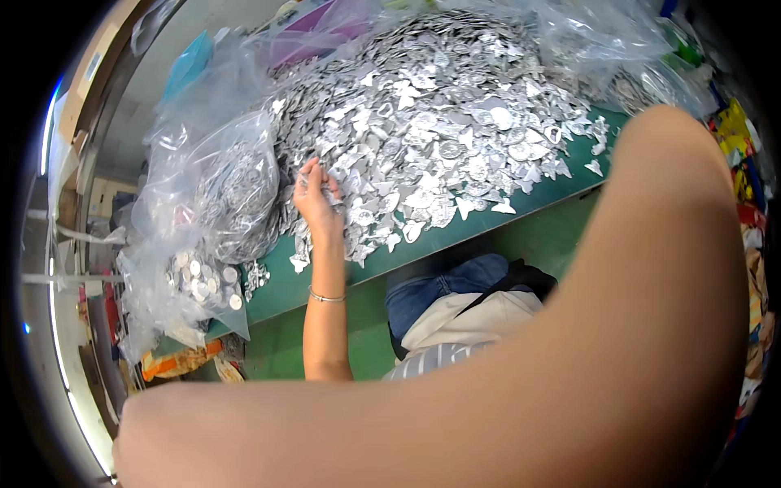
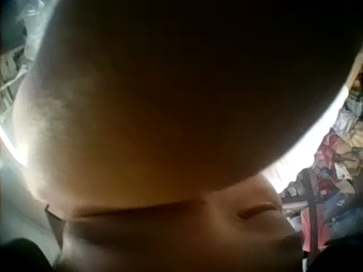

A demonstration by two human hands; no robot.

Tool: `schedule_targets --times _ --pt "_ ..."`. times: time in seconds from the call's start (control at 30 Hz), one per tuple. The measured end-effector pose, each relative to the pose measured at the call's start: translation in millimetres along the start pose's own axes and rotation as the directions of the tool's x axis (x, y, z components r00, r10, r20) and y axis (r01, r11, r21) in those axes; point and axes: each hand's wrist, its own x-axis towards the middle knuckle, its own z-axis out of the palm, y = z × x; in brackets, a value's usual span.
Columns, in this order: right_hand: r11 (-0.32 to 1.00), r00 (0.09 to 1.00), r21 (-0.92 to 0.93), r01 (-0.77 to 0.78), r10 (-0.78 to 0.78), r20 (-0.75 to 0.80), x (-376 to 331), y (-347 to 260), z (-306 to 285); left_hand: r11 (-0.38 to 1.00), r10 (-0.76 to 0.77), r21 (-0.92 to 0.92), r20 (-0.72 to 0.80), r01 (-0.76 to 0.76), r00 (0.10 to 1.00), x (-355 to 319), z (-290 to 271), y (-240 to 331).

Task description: The person sorts through a large pile of small silver butterfly-shaped metal pieces on a green table by hand, picking up individual pieces and placing them into a purple tray.

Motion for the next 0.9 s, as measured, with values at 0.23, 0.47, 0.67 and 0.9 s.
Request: schedule_targets --times 0.23,0.47,0.67,0.9 --pt "0.996 0.997 0.09 -0.018 0.011 0.071 -10.9 0.8 2.1 0.995 -0.094 0.035 -0.028 0.095 0.995 -10.3 14.6 6.2" --pt "0.986 0.988 0.165 -0.02 -0.006 0.154 -20.0 2.0 -7.0 0.992 -0.107 0.063 -0.019 0.108 0.994 -16.1 21.5 11.1" --pt "0.976 0.983 0.217 0.007 -0.047 0.179 -21.6 0.4 -12.4 0.99 -0.12 0.07 -0.023 0.121 0.993 -25.3 29.3 16.0" --pt "0.99 0.995 0.099 0.1 -0.097 -0.036 12.7 6.6 8.3 0.988 -0.146 0.048 -0.003 0.146 0.989 -21.5 39.9 -0.8"
